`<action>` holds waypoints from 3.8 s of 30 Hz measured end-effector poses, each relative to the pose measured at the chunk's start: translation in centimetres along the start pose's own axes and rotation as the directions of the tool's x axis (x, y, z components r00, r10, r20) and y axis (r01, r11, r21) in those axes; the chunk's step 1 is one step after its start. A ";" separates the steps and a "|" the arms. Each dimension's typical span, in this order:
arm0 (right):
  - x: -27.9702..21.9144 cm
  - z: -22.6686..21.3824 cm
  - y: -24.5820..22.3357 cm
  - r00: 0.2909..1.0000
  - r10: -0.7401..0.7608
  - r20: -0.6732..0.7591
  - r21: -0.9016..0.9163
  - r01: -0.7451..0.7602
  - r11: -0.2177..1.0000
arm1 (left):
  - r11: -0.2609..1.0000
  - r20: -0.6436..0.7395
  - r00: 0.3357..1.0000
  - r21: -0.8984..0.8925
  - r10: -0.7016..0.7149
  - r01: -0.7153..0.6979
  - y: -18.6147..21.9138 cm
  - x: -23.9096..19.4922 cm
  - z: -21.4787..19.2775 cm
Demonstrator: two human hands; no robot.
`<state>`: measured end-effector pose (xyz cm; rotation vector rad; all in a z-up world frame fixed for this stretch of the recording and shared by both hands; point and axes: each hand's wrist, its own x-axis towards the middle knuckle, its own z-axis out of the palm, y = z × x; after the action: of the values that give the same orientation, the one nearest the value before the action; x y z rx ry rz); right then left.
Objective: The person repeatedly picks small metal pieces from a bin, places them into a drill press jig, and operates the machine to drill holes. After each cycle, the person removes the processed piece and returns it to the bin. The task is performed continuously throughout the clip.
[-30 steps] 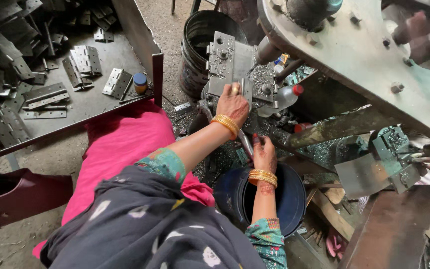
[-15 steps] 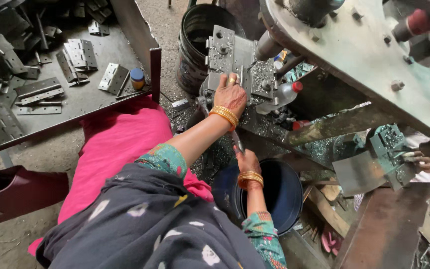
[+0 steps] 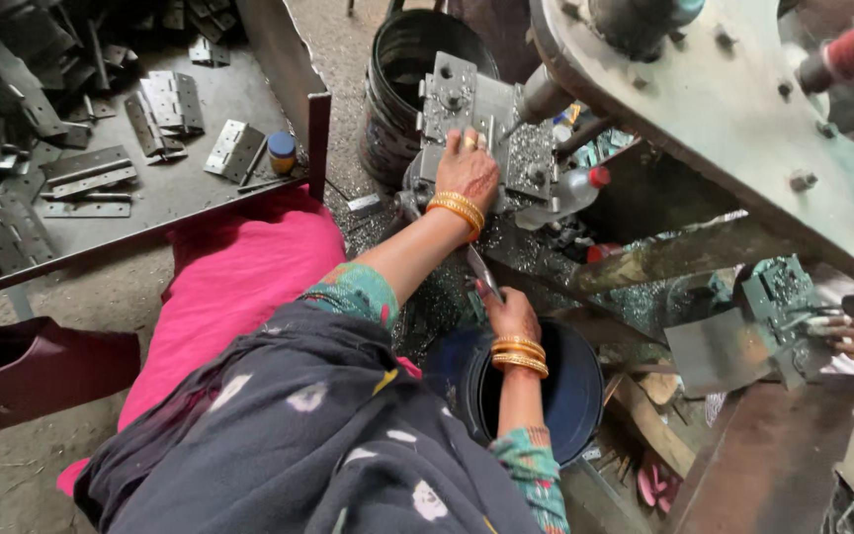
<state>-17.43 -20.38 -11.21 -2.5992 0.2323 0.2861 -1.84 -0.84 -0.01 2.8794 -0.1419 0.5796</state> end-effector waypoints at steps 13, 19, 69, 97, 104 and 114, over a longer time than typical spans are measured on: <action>-0.5 -0.6 -1.1 1.000 -0.024 0.003 0.130 0.023 0.991 | 1.000 0.042 0.999 0.023 -0.004 0.003 -1.1 2.8 1.2; -1.0 -0.5 -2.3 0.998 0.053 0.020 0.043 -0.054 0.998 | 1.000 0.245 0.970 -0.018 0.006 -0.002 -1.2 1.0 0.5; -5.0 -8.0 -11.4 0.841 -0.144 -0.521 -0.419 -0.105 0.902 | 0.797 0.330 0.729 0.167 -0.600 0.580 -43.7 -14.4 -1.4; -1.6 -10.1 -8.6 0.983 -0.182 0.021 -0.327 0.179 0.928 | 0.995 0.140 0.988 0.062 0.063 -0.072 1.6 -2.3 -2.7; -3.1 -4.2 -6.8 0.998 0.028 -0.058 -0.122 -0.035 0.992 | 1.000 0.098 0.995 -0.005 0.027 -0.027 0.8 0.0 -1.1; -0.2 0.2 -0.8 0.998 0.054 0.023 0.016 -0.054 0.998 | 0.998 0.037 0.998 -0.037 0.058 -0.057 -0.1 -1.8 -1.4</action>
<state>-17.50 -19.57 -10.93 -2.5750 0.2959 0.3315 -3.97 -0.32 0.54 2.8604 -0.2394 0.5276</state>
